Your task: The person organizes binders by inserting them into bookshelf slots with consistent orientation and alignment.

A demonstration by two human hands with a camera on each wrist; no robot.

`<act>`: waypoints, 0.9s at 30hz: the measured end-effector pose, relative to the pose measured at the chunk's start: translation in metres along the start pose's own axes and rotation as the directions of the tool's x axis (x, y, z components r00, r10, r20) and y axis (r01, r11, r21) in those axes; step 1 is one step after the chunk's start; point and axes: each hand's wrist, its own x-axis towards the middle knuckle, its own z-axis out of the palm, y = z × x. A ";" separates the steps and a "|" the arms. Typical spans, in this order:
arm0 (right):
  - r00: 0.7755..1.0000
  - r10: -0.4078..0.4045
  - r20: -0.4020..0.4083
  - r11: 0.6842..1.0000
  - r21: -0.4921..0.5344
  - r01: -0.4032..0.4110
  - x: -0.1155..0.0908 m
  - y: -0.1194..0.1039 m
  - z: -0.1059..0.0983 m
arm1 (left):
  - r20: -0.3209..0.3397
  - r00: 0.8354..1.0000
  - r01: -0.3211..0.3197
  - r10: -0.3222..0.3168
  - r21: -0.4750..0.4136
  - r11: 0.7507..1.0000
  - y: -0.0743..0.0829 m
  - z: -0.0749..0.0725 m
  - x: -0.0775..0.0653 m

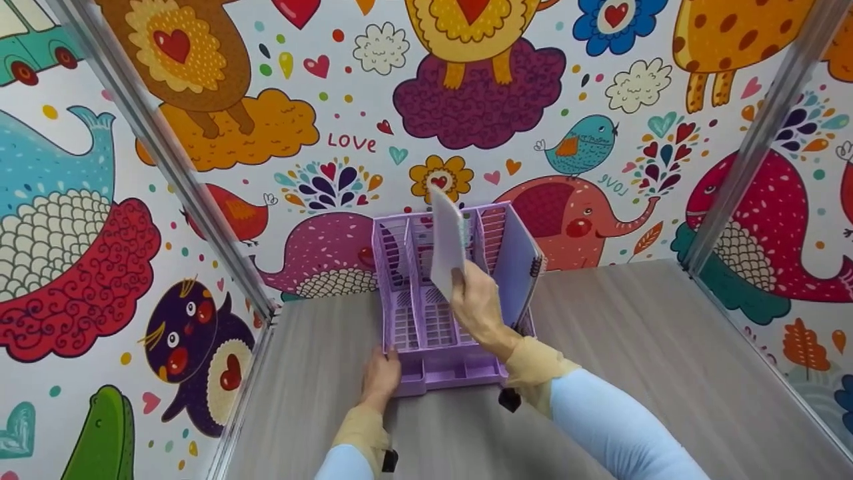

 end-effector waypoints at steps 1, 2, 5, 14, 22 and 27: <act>1.000 0.015 -0.019 1.000 0.003 -0.015 -0.003 0.004 0.001 | 0.005 1.000 0.006 -0.006 0.002 1.000 -0.001 0.000 0.001; 0.999 0.025 -0.041 1.000 0.007 -0.025 -0.007 0.008 0.002 | 0.006 1.000 0.009 -0.009 0.007 1.000 0.000 0.000 0.001; 0.996 0.043 -0.080 0.999 0.005 -0.043 -0.019 0.017 0.007 | -0.007 1.000 0.012 -0.012 0.011 1.000 -0.001 -0.001 0.003; 0.989 0.133 -0.070 0.986 -0.095 -0.140 -0.048 0.043 0.035 | 0.014 0.999 0.033 -0.033 0.013 0.999 -0.006 -0.007 0.003; 0.969 0.244 -0.039 0.956 -0.156 -0.247 -0.052 0.058 0.058 | 0.026 0.999 0.041 -0.042 0.028 0.999 -0.003 -0.006 0.004; 0.947 0.316 -0.047 0.933 -0.164 -0.320 -0.047 0.072 0.065 | 0.042 0.999 0.031 -0.032 0.025 0.999 0.005 0.002 0.005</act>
